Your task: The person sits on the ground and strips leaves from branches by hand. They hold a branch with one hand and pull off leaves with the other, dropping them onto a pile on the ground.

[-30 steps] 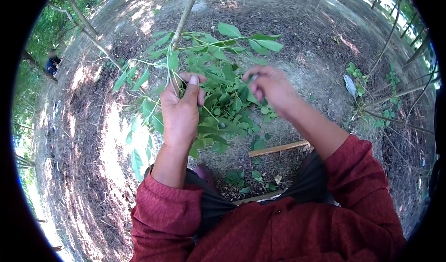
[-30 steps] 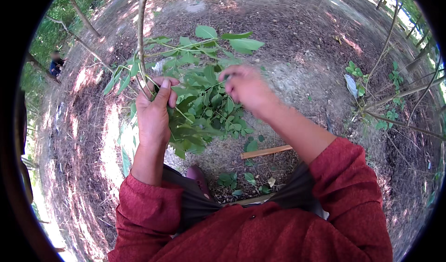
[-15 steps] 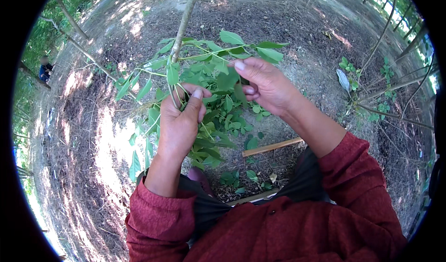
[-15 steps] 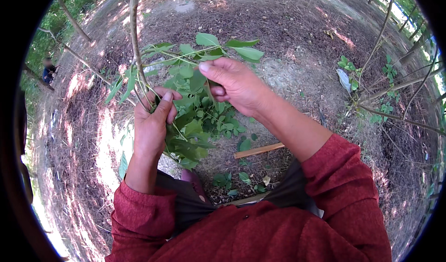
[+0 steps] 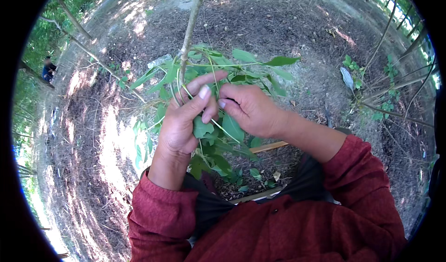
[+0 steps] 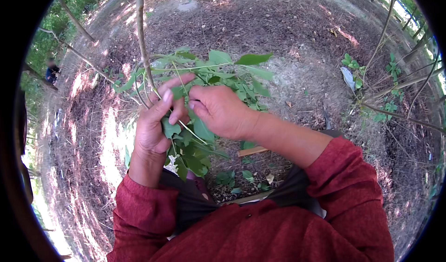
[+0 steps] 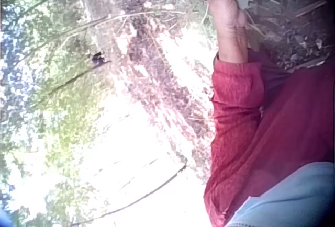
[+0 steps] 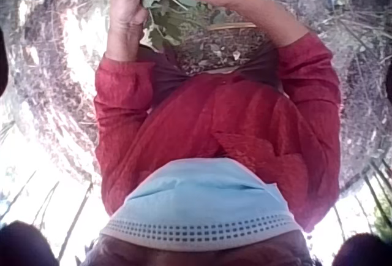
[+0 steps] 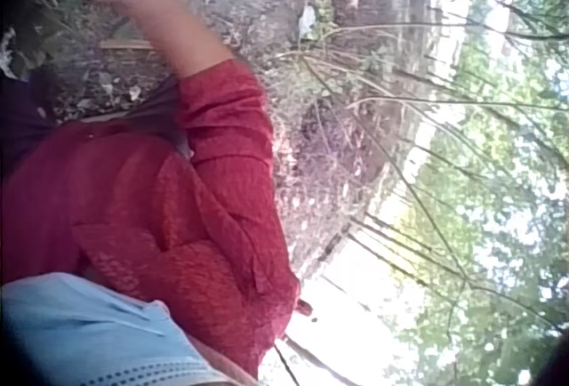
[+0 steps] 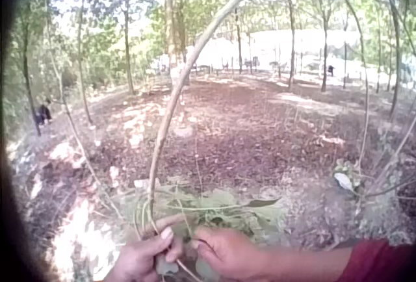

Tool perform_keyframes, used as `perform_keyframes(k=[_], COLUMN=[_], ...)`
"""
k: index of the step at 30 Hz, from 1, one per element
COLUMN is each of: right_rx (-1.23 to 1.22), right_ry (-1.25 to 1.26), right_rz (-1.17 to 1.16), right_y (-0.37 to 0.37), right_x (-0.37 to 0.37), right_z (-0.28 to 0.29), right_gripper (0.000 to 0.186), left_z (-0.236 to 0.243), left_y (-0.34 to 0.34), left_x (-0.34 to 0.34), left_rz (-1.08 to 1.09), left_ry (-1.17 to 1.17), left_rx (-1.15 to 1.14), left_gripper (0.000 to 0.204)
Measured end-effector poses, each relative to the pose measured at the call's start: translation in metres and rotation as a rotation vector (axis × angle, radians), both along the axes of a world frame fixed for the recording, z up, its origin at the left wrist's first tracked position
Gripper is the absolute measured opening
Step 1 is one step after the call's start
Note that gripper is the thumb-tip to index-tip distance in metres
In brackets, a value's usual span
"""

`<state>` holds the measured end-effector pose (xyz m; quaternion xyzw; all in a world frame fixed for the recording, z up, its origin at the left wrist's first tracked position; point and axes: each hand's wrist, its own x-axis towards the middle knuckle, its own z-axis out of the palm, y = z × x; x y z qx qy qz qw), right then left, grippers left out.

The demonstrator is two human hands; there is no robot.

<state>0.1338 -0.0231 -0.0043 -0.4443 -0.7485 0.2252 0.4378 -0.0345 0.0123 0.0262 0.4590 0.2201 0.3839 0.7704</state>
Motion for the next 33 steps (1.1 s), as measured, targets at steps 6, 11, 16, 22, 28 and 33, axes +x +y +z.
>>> perform_keyframes(k=[6,11,16,22,28,33], right_rx=[0.025,-0.429,-0.793,-0.869,-0.332,-0.221], right_ry=[-0.177,-0.657,-0.023,0.648,0.444,0.498], right_rz=[-0.128,-0.098,0.124,0.198,-0.258,-0.217], right_y=[0.002,0.01,-0.003,-0.007,0.007,0.01], right_x=[-0.001,0.021,0.021,0.04,0.033,0.009], right_z=[0.0,-0.049,-0.005,0.035,0.012,0.011], right_gripper=[0.011,0.013,0.021,0.014,0.017,0.028], left_z=[-0.015,-0.001,0.0,0.003,-0.002,-0.008], left_y=[0.005,0.017,0.014,0.009,0.005,-0.003], left_x=[0.005,-0.013,-0.018,-0.015,-0.006,0.006], left_rz=[0.172,0.367,0.434,0.373,0.263,0.137], left_ry=[0.141,0.023,0.113,0.123,0.165,0.14], left_rx=[0.014,0.26,0.268,0.251,0.232,0.158], left_gripper=[0.014,0.017,0.015,0.02,0.02,0.023])
